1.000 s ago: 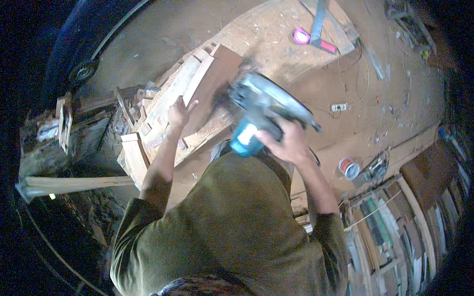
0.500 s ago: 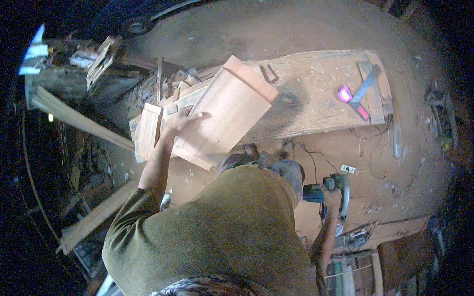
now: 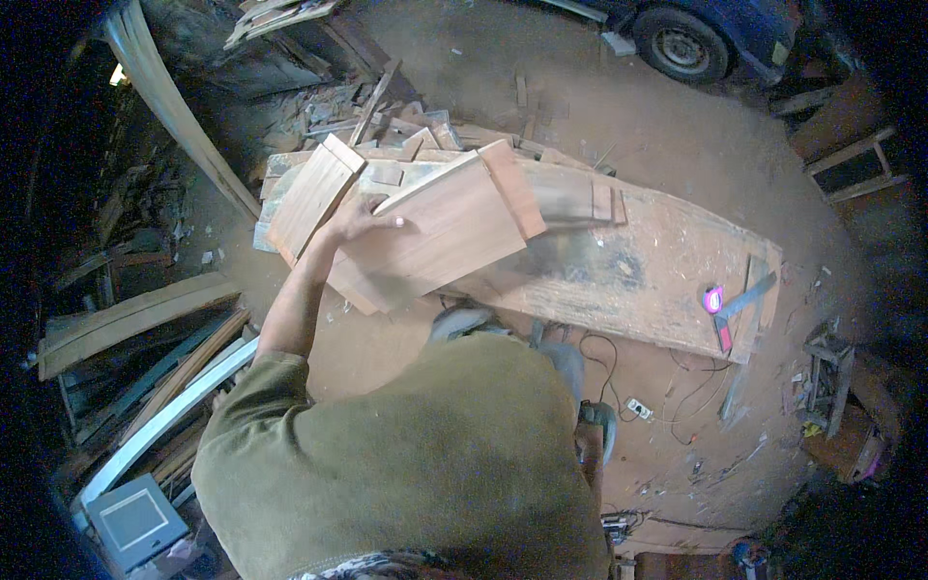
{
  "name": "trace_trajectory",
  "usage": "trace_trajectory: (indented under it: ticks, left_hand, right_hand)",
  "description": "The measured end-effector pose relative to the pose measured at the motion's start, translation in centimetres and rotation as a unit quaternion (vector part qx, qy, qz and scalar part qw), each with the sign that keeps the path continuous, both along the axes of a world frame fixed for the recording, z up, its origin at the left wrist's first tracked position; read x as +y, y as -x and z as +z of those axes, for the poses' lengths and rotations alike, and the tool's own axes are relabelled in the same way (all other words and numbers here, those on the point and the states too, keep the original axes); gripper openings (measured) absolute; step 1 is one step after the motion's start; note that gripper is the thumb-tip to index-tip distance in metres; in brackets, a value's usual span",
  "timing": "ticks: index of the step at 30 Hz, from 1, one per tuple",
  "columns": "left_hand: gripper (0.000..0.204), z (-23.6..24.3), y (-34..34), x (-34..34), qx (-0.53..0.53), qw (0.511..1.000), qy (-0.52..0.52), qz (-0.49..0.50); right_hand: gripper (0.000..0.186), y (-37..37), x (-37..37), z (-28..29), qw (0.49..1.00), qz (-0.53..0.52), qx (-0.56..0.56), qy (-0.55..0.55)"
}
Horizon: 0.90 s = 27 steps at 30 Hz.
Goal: The person uses a circular saw to cut a wooden plank into smaller pieces on a workbench. After cutting, they inspect the pieces and then use an axe to split a block of wood on the floor.
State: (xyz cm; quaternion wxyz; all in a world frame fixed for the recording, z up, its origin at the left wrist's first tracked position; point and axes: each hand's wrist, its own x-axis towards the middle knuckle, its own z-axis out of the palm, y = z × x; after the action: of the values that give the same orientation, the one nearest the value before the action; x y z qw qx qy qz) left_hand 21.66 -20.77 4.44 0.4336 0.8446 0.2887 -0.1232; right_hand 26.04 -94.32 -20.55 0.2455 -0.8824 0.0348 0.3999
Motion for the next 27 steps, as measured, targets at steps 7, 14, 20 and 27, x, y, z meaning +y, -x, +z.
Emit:
trace_trajectory:
  ticks: [7, 14, 20, 27]
  left_hand:
    - [0.067, 2.3, 5.0, 9.7, -0.003, 0.976, -0.215, 0.012]
    - [0.055, -7.9, 8.0, 14.1, -0.166, 0.947, -0.263, 0.075]
    - [0.051, -15.8, 8.5, 12.3, -0.168, 0.932, -0.323, -0.012]
    - [0.054, -22.4, 11.1, 12.2, -0.163, 0.975, -0.152, -0.008]
  right_hand:
    - [0.039, 0.0, 12.4, 3.9, 0.996, 0.041, -0.023, 0.072]
    - [0.038, 1.1, 21.5, 8.9, 0.989, 0.060, -0.027, 0.136]
    - [0.037, 1.5, 27.4, 11.1, 0.984, 0.068, -0.023, 0.164]
    - [0.036, 1.7, 30.4, 14.1, 0.976, 0.070, -0.018, 0.206]
